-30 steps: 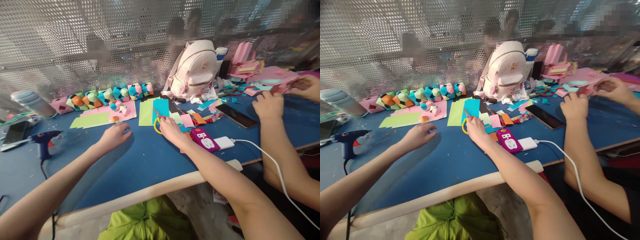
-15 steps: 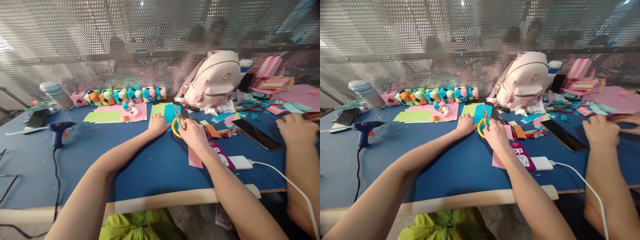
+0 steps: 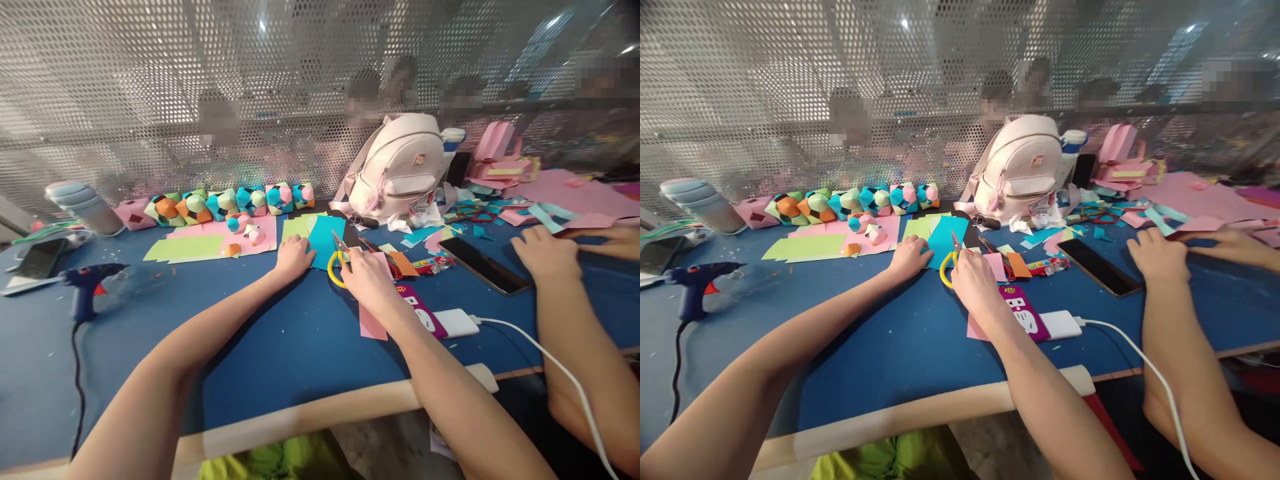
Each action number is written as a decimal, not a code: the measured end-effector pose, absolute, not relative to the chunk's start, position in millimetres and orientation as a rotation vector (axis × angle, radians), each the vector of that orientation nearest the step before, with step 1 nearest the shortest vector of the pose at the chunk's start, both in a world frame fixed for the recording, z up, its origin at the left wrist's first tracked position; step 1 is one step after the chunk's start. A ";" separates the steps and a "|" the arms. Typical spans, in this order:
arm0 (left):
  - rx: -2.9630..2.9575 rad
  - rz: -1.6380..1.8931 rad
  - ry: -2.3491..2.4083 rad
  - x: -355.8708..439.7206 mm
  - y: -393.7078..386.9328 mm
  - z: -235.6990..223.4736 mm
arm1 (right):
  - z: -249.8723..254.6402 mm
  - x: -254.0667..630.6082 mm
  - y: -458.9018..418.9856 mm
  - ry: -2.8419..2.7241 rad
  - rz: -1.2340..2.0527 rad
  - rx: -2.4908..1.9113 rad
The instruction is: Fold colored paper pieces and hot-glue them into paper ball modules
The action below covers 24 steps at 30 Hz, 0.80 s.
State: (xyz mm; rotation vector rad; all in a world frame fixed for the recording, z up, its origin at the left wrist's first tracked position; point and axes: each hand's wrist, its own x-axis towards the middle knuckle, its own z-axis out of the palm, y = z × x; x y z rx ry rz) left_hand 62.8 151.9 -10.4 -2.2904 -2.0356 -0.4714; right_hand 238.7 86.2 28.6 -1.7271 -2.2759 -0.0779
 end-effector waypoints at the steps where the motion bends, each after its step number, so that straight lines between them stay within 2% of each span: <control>1: -2.257 -0.486 -2.051 58.2 152.9 -10.1 | 28.8 238.5 85.4 -2.292 -0.111 -1.752; 10: -2.179 -0.405 -2.152 18.9 153.3 -13.4 | 23.7 235.2 82.9 -2.383 -0.105 -1.865; 24: -2.172 -0.531 -2.184 29.6 157.8 -17.8 | 24.4 220.4 68.4 -2.463 -0.149 -1.662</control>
